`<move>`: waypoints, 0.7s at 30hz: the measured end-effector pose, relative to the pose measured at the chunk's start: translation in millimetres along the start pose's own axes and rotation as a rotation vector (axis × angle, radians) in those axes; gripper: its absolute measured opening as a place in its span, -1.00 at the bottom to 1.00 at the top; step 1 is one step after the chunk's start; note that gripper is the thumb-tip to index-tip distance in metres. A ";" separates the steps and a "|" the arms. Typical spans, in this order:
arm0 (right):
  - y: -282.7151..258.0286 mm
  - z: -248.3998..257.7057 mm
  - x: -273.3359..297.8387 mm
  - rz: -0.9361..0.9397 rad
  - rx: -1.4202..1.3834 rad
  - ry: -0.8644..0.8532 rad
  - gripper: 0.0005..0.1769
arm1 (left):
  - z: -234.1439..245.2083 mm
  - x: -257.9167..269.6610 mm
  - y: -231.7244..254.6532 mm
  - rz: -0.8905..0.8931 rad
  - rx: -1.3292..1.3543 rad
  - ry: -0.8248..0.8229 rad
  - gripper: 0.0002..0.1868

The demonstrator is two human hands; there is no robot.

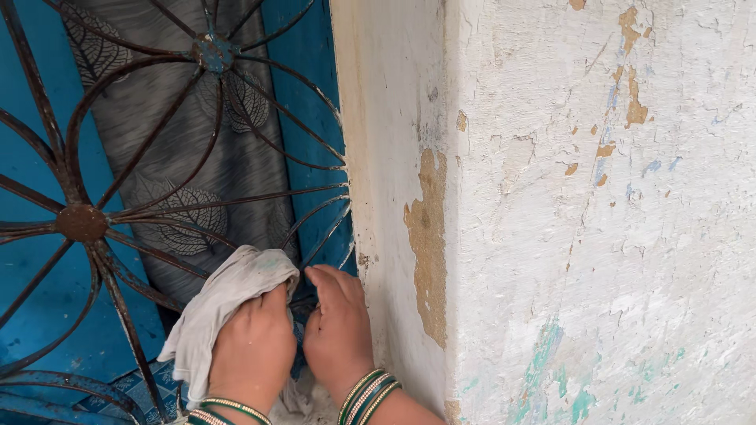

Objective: The person cleans a metal window grill using a cloth and a bucket of water. The person repeatedly wipes the metal bars of the grill with the cloth, rinses the cloth in the bucket, wrings it out, and continues wiping different sections of the grill and the surrounding window frame.

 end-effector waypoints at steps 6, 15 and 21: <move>-2.5 -6.7 -9.3 0.020 0.153 -0.088 -0.75 | 9.9 -97.1 21.6 0.157 0.301 -0.117 -0.74; 5.4 -8.1 -6.0 0.129 0.269 -0.098 -0.69 | 8.9 -45.7 -3.4 -0.075 -0.038 0.027 -0.74; 4.3 -4.4 8.0 0.114 0.178 -0.170 -0.60 | 0.2 -55.2 1.7 -0.101 -0.169 -0.064 -0.72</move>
Point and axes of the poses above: each hand's wrist, its own x-axis away from the middle knuckle, its own z-axis out of the back of the hand, y = z × x, the point moved 3 cm from there along -x, towards the middle knuckle, and after that the axes turned 5 degrees about -x, right-handed, at the moved point
